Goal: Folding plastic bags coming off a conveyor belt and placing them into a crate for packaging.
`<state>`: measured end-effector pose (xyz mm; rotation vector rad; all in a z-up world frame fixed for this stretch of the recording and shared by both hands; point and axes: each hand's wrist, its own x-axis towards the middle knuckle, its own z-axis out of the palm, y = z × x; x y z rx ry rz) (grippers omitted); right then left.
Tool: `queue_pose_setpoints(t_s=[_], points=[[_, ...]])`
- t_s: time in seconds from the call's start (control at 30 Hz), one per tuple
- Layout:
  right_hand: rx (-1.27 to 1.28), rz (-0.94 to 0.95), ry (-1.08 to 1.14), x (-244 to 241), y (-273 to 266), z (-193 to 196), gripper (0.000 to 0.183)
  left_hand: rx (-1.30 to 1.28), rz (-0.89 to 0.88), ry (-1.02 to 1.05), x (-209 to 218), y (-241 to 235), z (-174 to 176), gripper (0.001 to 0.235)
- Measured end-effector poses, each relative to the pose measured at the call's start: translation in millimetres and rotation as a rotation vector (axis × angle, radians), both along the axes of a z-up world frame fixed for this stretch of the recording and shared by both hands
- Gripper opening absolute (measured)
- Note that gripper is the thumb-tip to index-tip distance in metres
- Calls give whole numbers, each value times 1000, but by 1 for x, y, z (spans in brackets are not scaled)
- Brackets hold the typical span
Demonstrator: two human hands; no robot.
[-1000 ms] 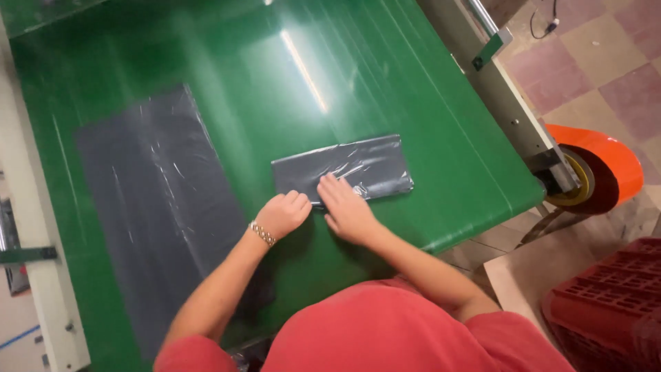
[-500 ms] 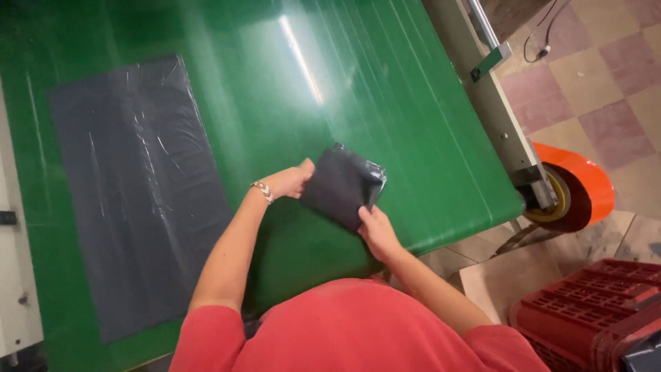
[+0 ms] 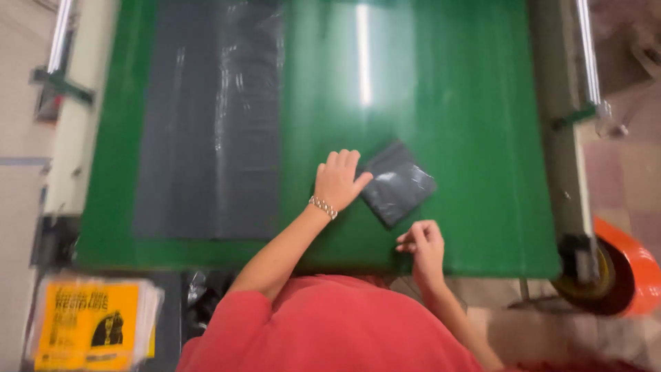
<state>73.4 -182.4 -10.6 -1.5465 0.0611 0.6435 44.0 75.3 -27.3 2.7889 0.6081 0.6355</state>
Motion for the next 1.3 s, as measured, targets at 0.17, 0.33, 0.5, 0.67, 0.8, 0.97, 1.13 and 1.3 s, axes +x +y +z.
queue_pose_setpoints(t_s=[0.17, 0.33, 0.5, 0.67, 0.8, 0.97, 1.13, 1.3], points=[[418, 258, 99, -72, 78, -12, 23, 40, 11, -39, -119, 20, 22, 60], [655, 532, 153, -107, 157, 9, 41, -100, 11, 202, -241, 49, 52, 83], [644, 531, 213, -120, 194, 13, 46, -65, -12, 218, -269, 57, 40, 72], [703, 461, 238, -130, 215, 25, 46, 73, 80, -3, -252, 62, -2, 35], [280, 607, -652, -120, 232, 33, 63, 69, 213, -69, -237, 76, -20, 25], [-64, 813, -1446, -112, 266, 14, 95, -27, 153, -85, -242, 91, -21, 39], [52, 692, -1412, -101, 281, -11, 14, 14, 10, 65, -288, 120, 29, 93], [134, 611, -1413, -101, 268, 5, 11, 175, 132, 48, -364, 202, 0, 42]])
